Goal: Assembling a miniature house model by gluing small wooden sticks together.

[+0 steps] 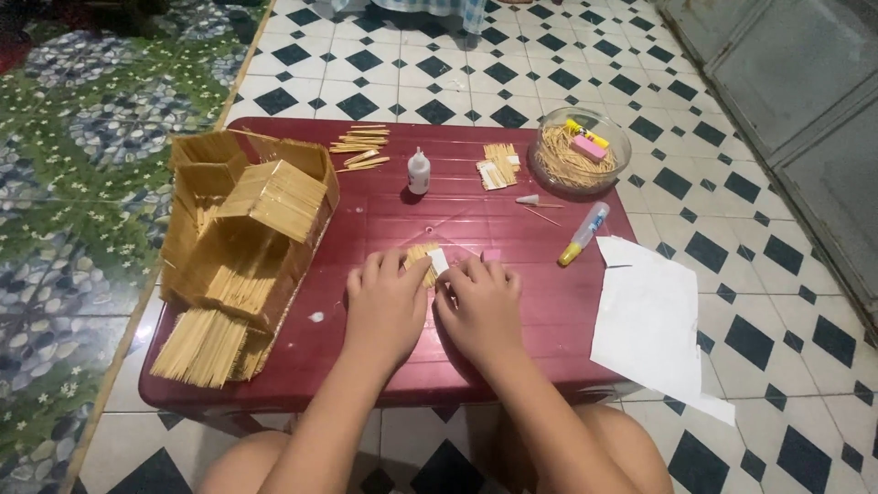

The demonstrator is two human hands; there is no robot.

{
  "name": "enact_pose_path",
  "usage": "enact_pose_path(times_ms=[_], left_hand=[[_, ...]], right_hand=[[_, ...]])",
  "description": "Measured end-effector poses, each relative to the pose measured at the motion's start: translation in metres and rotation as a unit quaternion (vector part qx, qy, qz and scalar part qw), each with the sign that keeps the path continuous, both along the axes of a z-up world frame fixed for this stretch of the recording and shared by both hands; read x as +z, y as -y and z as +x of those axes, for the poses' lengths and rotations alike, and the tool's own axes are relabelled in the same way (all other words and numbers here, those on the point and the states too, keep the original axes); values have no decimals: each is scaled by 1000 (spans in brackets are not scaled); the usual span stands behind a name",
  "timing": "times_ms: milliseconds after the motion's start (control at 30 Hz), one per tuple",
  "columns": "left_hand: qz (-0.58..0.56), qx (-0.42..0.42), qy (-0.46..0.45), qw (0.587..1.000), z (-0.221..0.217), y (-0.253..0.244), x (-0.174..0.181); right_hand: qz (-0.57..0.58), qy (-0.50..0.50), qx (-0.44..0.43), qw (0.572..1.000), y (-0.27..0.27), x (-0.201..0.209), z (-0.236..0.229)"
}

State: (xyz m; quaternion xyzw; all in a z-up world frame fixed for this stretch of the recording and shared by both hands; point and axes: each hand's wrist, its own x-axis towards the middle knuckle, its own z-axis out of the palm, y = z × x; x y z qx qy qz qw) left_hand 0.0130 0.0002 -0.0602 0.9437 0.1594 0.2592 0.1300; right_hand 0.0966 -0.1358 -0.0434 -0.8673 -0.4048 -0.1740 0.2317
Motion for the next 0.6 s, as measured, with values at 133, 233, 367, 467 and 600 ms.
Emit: enact_pose_path(times_ms=[133, 233, 367, 467, 600], left_hand=[[29, 10, 6, 999, 1, 0, -4], [29, 10, 8, 1000, 0, 0, -1], [31, 6, 12, 999, -2, 0, 2], [28, 7, 11, 1000, -2, 0, 5], [22, 6, 13, 1000, -2, 0, 6]], right_hand=[[0, -6, 2, 1000, 1, 3, -2], [4, -6, 4, 1000, 1, 4, -3], [3, -6, 17, 1000, 1, 3, -5], [-2, -8, 19, 1000, 1, 2, -4], [-6, -11, 21, 1000, 0, 4, -3]])
